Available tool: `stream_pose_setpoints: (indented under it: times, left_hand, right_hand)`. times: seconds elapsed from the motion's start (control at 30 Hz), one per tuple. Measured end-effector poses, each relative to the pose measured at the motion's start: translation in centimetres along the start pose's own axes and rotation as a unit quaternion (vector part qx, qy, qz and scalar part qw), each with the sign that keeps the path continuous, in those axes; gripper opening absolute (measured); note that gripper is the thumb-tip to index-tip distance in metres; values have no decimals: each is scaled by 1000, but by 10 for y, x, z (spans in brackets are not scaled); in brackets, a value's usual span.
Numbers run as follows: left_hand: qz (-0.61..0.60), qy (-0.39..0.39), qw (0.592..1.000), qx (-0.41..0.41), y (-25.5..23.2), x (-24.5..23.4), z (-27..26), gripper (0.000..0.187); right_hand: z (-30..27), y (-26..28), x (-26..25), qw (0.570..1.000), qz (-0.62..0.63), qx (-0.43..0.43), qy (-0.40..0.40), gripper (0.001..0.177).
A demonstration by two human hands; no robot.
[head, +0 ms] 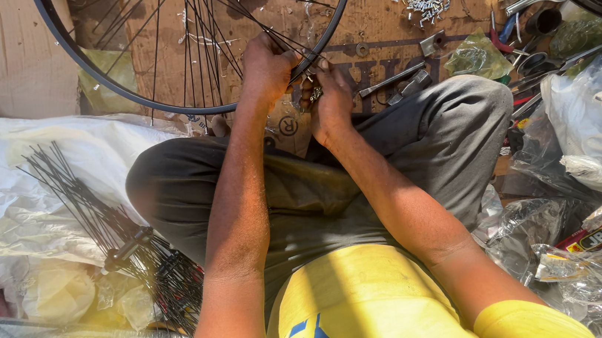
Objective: The person sits on the floor and repairs a bicycle wheel by hand. They insert spokes into the rim and hub, then tighten the nipples to secure the spokes. The person occasionally rotates the wheel to access different sections.
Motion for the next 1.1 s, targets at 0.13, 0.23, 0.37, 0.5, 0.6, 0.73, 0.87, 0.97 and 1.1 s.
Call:
stream_pose_setpoints:
  times: [0.13, 0.23, 0.37, 0.5, 0.6, 0.73, 0.87, 0.97, 1.1]
  left_hand:
    - [26, -7, 1000, 0, 1, 0, 1, 16]
    - [30, -4, 1000, 2, -2, 1, 4, 17]
    - [42, -12, 999, -7, 4, -1, 0, 21]
    - [37, -15, 999, -2, 4, 1, 3, 19]
    - [24, -14, 1000, 4, 0, 0, 1, 16]
    - [36, -9, 999, -14, 1, -1, -2, 14]
    - [61, -128, 988, 56, 8, -7, -1, 17]
    - [164, -199, 958, 125, 26, -18, -2, 21]
    - [375, -252, 870, 196, 27, -41, -26, 64]
  right_hand:
    - [-2, 7, 5, 997, -23, -40, 57, 35]
    - [8, 3, 7, 999, -31, -3, 29, 28]
    - [-7, 6, 4, 998, -15, -34, 52, 29]
    - [2, 5, 8, 999, -18, 8, 35, 32]
    - [-5, 1, 7, 999, -22, 35, 7, 32]
    - [-9, 13, 12, 997, -31, -22, 65, 33]
    - [0, 3, 2, 998, -52, 12, 44, 20]
    - [18, 14, -19, 999, 29, -7, 17, 24]
    - [43, 48, -53, 989, 141, -40, 14, 22]
Point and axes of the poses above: each hand's wrist, its own z-axis towards the middle knuckle, its own x-axis out of the palm, y = z × x, the point moved 7 cm from there along z, towards the middle knuckle, and after that the axes turned 7 degrees about z, right-handed, at the moved point
